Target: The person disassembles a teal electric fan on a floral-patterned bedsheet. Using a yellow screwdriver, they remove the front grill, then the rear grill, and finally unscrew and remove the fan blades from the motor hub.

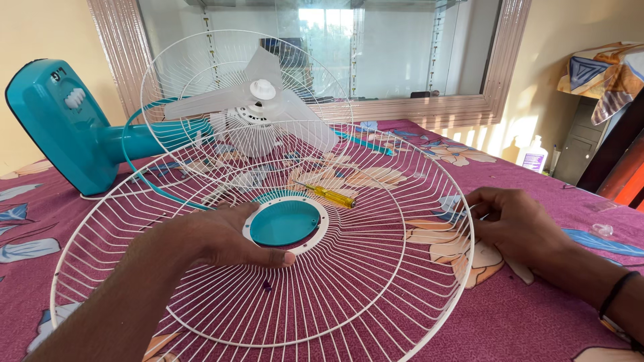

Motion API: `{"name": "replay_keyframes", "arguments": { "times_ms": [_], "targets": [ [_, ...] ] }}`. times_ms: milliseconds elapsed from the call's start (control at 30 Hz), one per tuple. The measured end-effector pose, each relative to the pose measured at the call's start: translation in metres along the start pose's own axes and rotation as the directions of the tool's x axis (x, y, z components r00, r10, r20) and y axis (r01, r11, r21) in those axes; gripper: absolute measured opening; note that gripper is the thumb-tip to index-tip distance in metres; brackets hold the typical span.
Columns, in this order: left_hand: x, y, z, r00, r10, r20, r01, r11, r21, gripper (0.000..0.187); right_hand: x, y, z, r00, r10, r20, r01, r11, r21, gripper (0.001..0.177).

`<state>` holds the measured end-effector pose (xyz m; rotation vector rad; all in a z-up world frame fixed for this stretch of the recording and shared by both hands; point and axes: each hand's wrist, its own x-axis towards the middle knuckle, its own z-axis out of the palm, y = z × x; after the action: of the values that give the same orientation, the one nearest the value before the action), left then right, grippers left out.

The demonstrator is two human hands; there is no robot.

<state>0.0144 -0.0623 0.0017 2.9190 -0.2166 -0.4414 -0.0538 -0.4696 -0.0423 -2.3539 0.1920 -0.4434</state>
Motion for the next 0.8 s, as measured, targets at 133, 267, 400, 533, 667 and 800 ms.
{"name": "replay_keyframes", "arguments": {
  "times_ms": [133, 267, 400, 533, 667, 800],
  "targets": [
    [0.0, 0.001, 0.001, 1.0, 0.019, -0.001, -0.019, 1.0, 0.01, 0.143, -0.008, -0.01, -0.006, 0.995, 0.026, -0.099, -0.008, 0.983, 0.181, 0.02],
    [-0.004, 0.001, 0.0, 0.999, 0.033, -0.018, -0.032, 0.999, 0.037, 0.141, -0.013, -0.042, -0.013, 0.97, -0.007, -0.243, 0.063, 0.972, 0.226, 0.015],
    [-0.011, 0.0, -0.004, 0.997, 0.053, -0.058, -0.049, 0.996, 0.07, 0.135, -0.017, -0.085, -0.011, 0.932, -0.174, -0.318, 0.241, 0.953, 0.184, 0.012],
    [-0.017, -0.003, -0.006, 0.984, 0.155, -0.09, -0.149, 0.986, 0.072, 0.125, -0.017, -0.127, 0.009, 0.95, -0.27, -0.155, 0.292, 0.945, 0.144, 0.015],
    [-0.022, -0.004, -0.003, 0.977, 0.179, -0.114, -0.175, 0.984, 0.04, 0.119, -0.015, -0.156, 0.044, 0.928, -0.361, 0.094, 0.355, 0.932, 0.075, 0.024],
    [-0.026, -0.005, -0.002, 0.978, 0.149, -0.144, -0.146, 0.989, 0.027, 0.113, -0.015, -0.163, 0.072, 0.86, -0.443, 0.255, 0.471, 0.88, -0.062, 0.03]
  ]
}}
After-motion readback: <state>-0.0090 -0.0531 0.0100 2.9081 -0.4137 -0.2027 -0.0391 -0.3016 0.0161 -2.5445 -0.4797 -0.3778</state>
